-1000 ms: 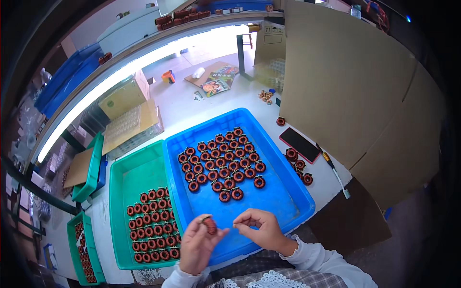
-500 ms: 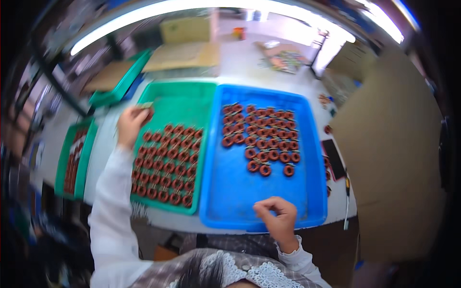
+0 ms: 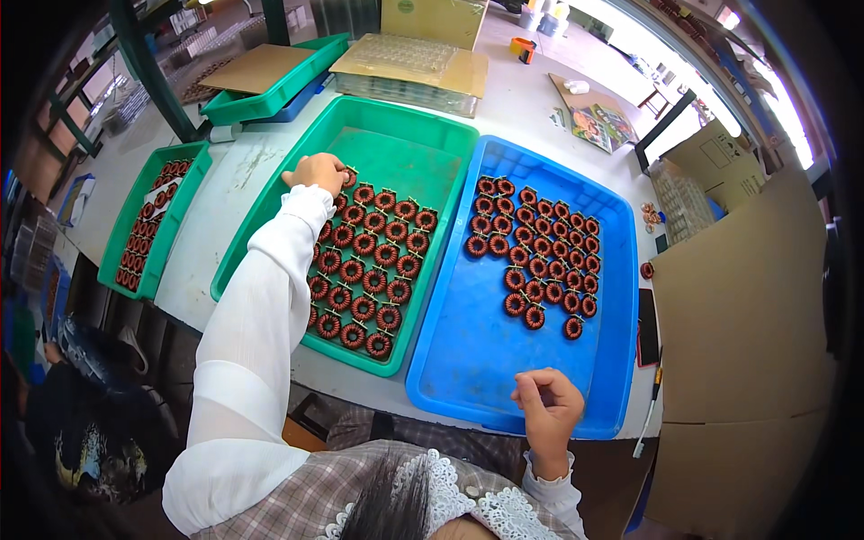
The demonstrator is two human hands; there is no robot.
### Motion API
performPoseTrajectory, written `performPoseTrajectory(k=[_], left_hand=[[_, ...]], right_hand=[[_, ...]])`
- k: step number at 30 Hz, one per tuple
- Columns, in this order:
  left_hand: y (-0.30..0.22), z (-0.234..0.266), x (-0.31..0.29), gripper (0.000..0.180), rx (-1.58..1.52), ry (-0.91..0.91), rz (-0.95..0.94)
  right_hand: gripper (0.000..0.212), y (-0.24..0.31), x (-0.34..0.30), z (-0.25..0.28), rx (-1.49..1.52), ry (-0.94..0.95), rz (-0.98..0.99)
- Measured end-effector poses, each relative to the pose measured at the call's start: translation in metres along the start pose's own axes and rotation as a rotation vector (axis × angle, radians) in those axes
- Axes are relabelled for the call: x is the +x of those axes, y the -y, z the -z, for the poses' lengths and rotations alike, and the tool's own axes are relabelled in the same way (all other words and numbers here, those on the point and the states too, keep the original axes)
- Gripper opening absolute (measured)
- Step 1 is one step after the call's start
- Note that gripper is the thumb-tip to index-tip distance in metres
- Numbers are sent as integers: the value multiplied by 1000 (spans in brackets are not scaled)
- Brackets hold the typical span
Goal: Inspecting and preparing toroidal inductors by cleaning them with a brush and adjusting them with a screwdriver.
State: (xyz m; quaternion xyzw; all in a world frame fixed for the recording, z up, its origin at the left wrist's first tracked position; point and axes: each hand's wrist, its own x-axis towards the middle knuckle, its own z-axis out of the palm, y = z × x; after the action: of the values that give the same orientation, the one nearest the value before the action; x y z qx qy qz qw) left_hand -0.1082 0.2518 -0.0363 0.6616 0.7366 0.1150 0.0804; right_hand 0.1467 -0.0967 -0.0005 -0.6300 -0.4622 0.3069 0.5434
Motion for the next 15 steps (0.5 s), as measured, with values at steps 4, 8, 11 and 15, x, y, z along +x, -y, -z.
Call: performPoseTrajectory(k=[4,8,11,15], left_hand=[[5,-9,3,18,69,40,14],[4,-5,1,23,168,119,-69],[-9,-2,-12,26,290,-65,-282],[-57,11,-40,15,-90,-316,-768]], right_hand=[[4,0,1,1,14,17,-13],[4,2,3,0,17,30,-11],[4,3,4,0,-1,34,2],[4,6,6,1,-41,57,44]])
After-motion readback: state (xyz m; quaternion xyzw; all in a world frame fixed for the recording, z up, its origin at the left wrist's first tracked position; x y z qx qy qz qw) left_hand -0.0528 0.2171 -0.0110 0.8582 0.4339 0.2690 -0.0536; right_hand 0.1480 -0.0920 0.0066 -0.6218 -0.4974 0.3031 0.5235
